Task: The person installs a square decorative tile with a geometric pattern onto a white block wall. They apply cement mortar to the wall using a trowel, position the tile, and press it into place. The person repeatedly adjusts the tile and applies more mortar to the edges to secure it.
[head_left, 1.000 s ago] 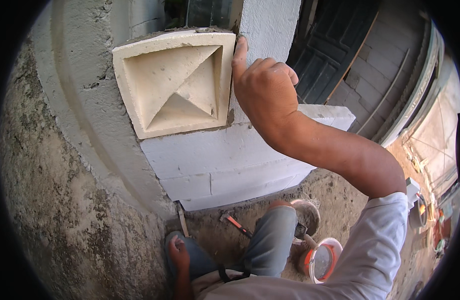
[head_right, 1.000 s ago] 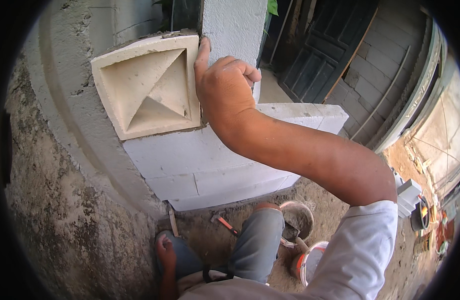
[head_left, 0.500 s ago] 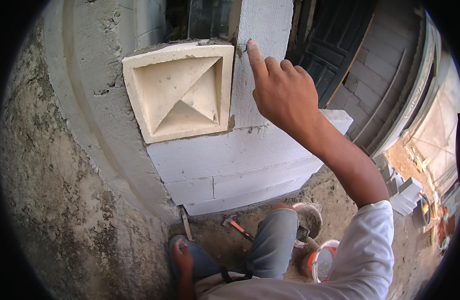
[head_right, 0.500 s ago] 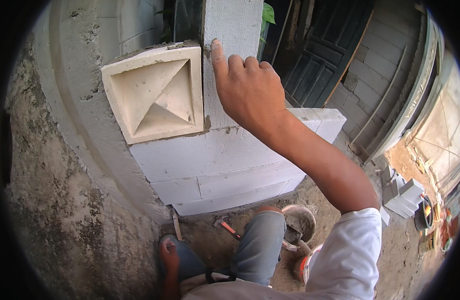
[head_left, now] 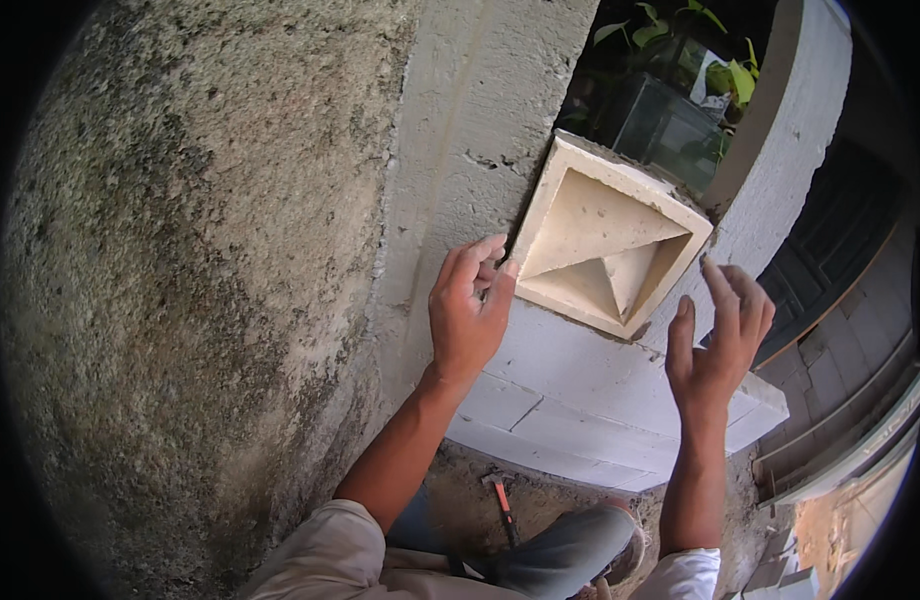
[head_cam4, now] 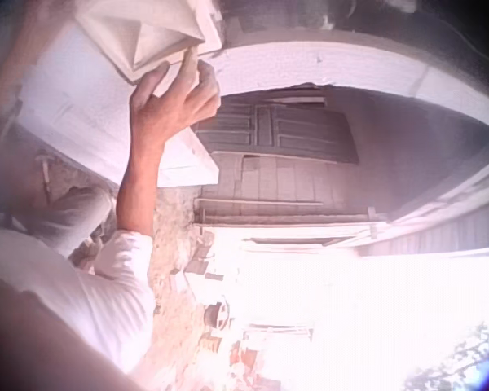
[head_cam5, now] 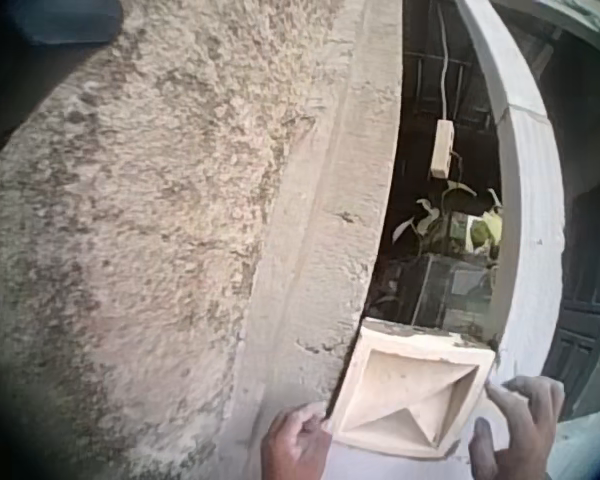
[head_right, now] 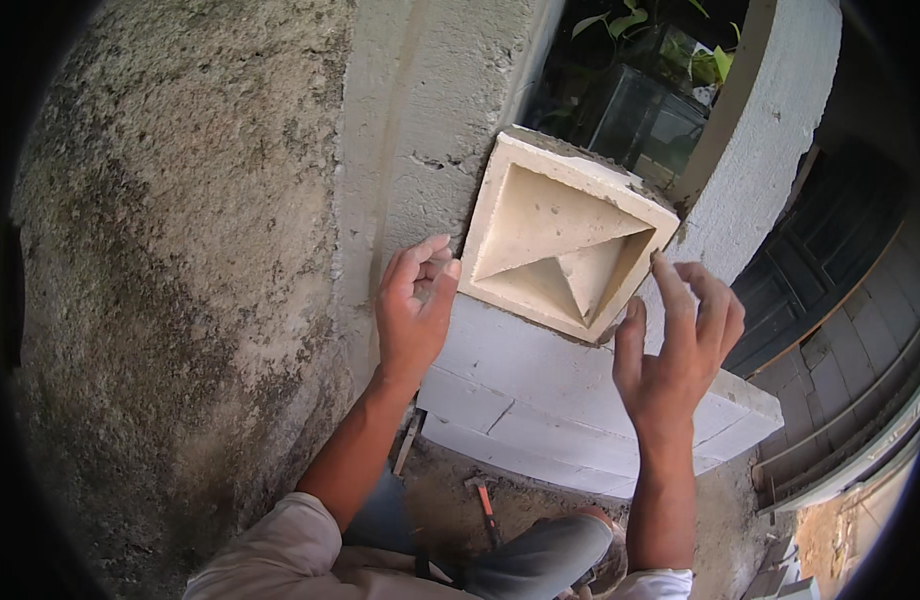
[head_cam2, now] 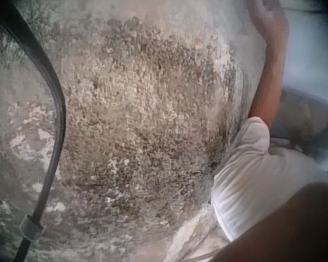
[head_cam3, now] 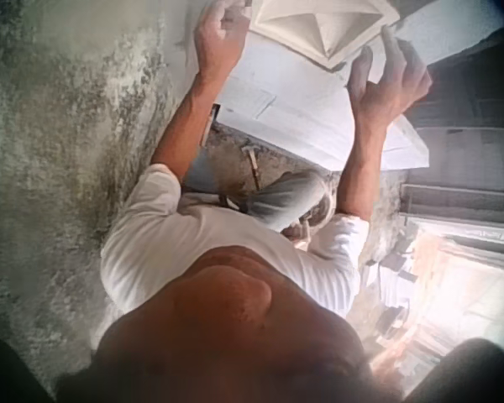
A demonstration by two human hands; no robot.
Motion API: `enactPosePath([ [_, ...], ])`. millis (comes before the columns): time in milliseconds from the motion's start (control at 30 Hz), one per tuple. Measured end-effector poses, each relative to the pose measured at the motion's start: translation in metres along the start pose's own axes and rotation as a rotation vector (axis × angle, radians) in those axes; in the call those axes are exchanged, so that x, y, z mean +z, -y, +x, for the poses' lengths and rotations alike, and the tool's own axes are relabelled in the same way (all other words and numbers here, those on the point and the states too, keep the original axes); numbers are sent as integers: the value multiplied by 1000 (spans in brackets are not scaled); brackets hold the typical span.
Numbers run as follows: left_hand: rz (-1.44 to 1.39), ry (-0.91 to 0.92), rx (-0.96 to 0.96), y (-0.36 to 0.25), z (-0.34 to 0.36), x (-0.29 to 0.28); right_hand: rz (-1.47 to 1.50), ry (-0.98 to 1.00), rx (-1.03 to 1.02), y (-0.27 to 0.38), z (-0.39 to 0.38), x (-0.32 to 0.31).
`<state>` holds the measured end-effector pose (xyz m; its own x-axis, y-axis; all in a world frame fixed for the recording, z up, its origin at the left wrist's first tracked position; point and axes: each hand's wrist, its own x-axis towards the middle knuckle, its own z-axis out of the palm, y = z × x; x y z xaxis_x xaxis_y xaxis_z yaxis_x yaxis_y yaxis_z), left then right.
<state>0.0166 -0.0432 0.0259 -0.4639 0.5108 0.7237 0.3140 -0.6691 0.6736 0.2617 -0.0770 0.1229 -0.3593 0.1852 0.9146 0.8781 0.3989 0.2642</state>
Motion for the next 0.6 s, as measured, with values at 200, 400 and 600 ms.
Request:
enactPosePath([
  [200, -79, -5, -297, 32, -20, 17, 158, 478, -301, -18, 170, 31],
  [400, -183, 6, -375, 46, -53, 10, 305, 1477, -60, -26, 242, 91],
  [600, -327, -28, -499, 26, -48, 18, 327, 1577, -108, -33, 246, 112],
])
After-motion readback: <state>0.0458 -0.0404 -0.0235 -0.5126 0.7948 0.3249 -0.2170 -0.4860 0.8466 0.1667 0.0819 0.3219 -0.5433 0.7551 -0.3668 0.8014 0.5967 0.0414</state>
